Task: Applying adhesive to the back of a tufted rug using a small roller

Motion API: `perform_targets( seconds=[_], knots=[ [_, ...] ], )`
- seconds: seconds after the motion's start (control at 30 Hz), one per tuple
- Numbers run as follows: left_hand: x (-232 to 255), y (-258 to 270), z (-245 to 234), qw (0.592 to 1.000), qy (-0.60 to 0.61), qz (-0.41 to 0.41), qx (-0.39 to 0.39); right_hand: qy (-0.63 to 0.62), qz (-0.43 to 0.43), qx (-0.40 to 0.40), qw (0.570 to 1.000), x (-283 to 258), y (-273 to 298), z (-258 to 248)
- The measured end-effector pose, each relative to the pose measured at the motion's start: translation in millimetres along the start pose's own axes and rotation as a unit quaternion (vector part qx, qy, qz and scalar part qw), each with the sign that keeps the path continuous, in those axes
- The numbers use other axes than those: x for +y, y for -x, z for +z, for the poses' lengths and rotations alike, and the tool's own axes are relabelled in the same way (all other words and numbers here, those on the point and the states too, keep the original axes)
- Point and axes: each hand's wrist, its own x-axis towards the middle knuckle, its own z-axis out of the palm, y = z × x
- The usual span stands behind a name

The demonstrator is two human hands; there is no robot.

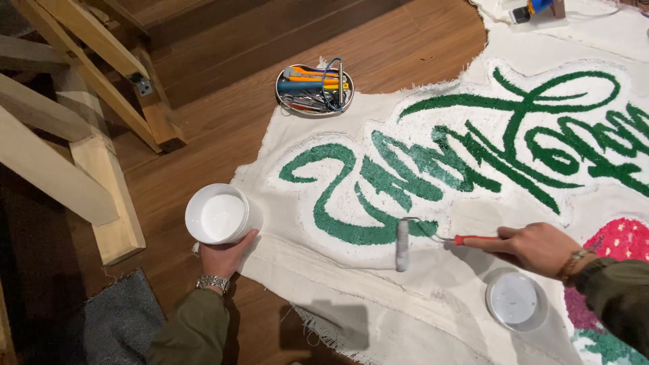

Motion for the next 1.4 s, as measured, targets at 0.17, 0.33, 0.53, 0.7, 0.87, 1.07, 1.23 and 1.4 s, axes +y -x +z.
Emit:
perform_targets(
  seconds=[0.17, 0.33, 0.53, 0.7, 0.87, 1.07, 1.23, 1.4],
  knots=[
    [-3, -4, -2, 1.0, -0.023, 0.0, -0.001, 0.009, -0.012, 0.08, 0.997, 43, 33, 11],
    [5, -8, -3, 0.999, -0.008, 0.045, 0.016, -0.105, 0.045, 0.195, 0.974, 4, -1, -36],
    [27, -8, 3, 1.0, -0.016, 0.025, 0.008, -0.243, -0.04, 0.198, 0.949, -39, -49, -47],
    [66, 4, 8, 0.997, -0.035, 0.04, -0.053, -0.093, 0.033, 0.043, 0.994, 20, 2, -1],
    [71, -1, 28, 0.983, -0.033, 0.148, -0.099, -0.023, 0.107, 0.03, 0.994, 67, 68, 27],
    [111, 12, 55, 0.954, 0.003, 0.219, -0.205, -0.233, 0.188, 0.289, 0.909, 10, 94, -71],
    [134, 29, 83, 0.936, -0.037, 0.278, -0.214, -0.34, 0.117, 0.452, 0.817, -67, 82, -153],
    [140, 43, 99, 0.918, -0.065, 0.323, -0.221, -0.15, 0.132, 0.432, 0.88, -109, 74, -189]
  ],
)
